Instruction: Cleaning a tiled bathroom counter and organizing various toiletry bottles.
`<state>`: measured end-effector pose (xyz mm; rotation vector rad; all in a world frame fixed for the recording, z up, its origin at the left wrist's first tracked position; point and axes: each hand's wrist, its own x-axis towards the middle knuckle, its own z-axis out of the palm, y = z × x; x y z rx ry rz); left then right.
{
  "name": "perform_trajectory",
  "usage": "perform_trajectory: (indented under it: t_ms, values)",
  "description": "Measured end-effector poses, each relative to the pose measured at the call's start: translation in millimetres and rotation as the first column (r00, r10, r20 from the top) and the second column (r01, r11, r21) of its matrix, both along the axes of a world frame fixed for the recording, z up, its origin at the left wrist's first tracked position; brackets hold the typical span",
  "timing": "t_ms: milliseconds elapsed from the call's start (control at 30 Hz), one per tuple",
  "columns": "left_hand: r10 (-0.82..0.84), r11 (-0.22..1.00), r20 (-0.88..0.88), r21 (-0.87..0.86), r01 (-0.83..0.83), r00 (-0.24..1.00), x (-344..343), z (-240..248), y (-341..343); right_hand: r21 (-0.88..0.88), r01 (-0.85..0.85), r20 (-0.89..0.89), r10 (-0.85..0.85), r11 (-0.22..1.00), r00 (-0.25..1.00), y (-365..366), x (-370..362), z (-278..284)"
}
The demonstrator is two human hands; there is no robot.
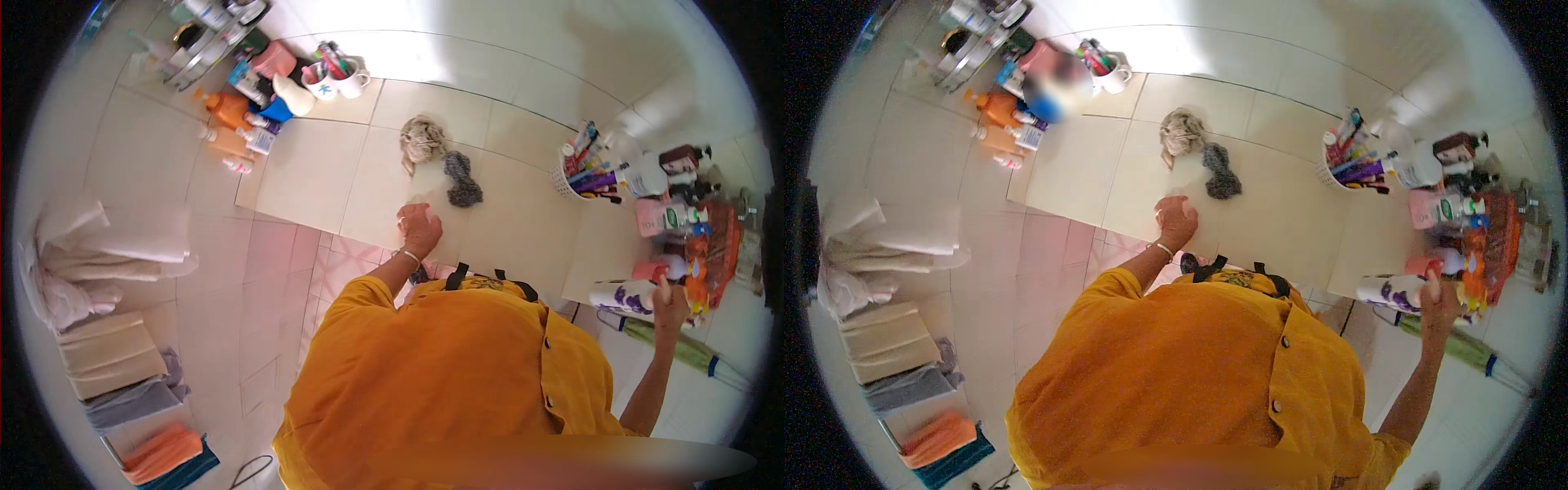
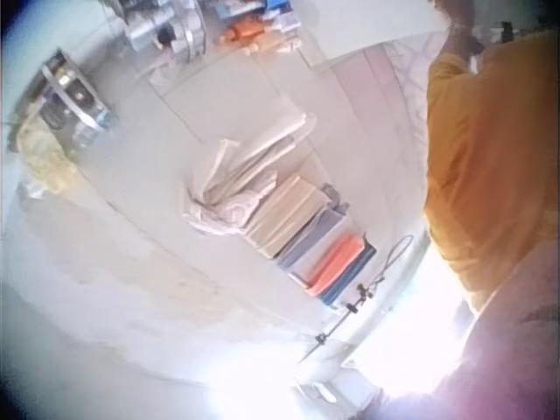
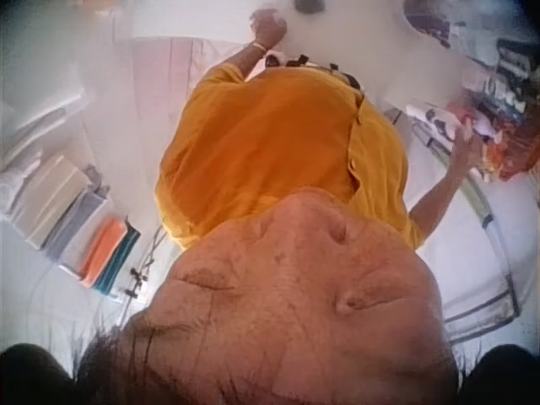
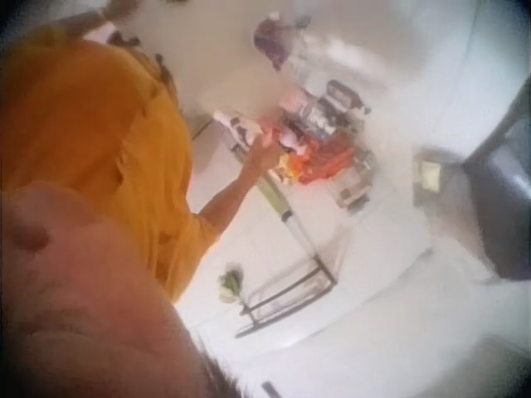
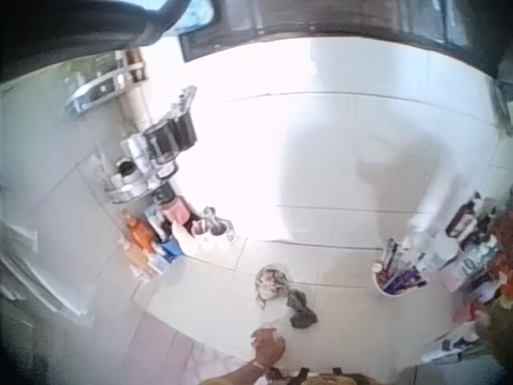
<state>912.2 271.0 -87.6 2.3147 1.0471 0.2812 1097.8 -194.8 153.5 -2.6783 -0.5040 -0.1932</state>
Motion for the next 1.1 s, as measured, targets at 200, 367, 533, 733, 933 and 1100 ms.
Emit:
perform_trajectory:
  t_ms: [200, 367, 533, 733, 933, 1100]
  values:
    - [-0.098, 0.983, 0.343, -0.114, 0.145, 0.934, -13.4, -3.8, 9.4, 0.082, -0.392, -0.076, 0.398, 0.916, 0.914, 185.4, -17.8, 39.0]
    - [-0.047, 0.998, 0.347, -0.021, 0.058, 0.937, -42.2, 2.3, 45.0, 0.149, -0.577, 0.0, 0.584, 0.803, 0.812, 331.7, -15.5, 41.3]
    - [0.075, 0.989, 0.143, 0.115, -0.092, 0.987, -67.8, 9.8, 110.5, 0.257, -0.657, 0.043, 0.67, 0.709, 0.741, 463.2, -0.8, 19.7]
    - [0.102, 0.984, 0.054, 0.139, -0.109, 0.993, -77.6, 7.2, 133.3, 0.034, -0.701, 0.036, 0.7, 0.713, 0.713, 592.9, 6.6, 16.6]
    - [0.113, 0.984, 0.007, 0.137, -0.112, 0.994, -77.4, 13.0, 134.7, 0.084, -0.663, -0.15, 0.667, 0.744, 0.73, 669.8, 6.9, 5.4]
    - [0.087, 0.982, 0.073, 0.16, -0.098, 0.994, -77.2, 11.0, 133.2, 0.101, -0.799, 0.062, 0.798, 0.593, 0.6, 710.0, 5.0, -8.9]
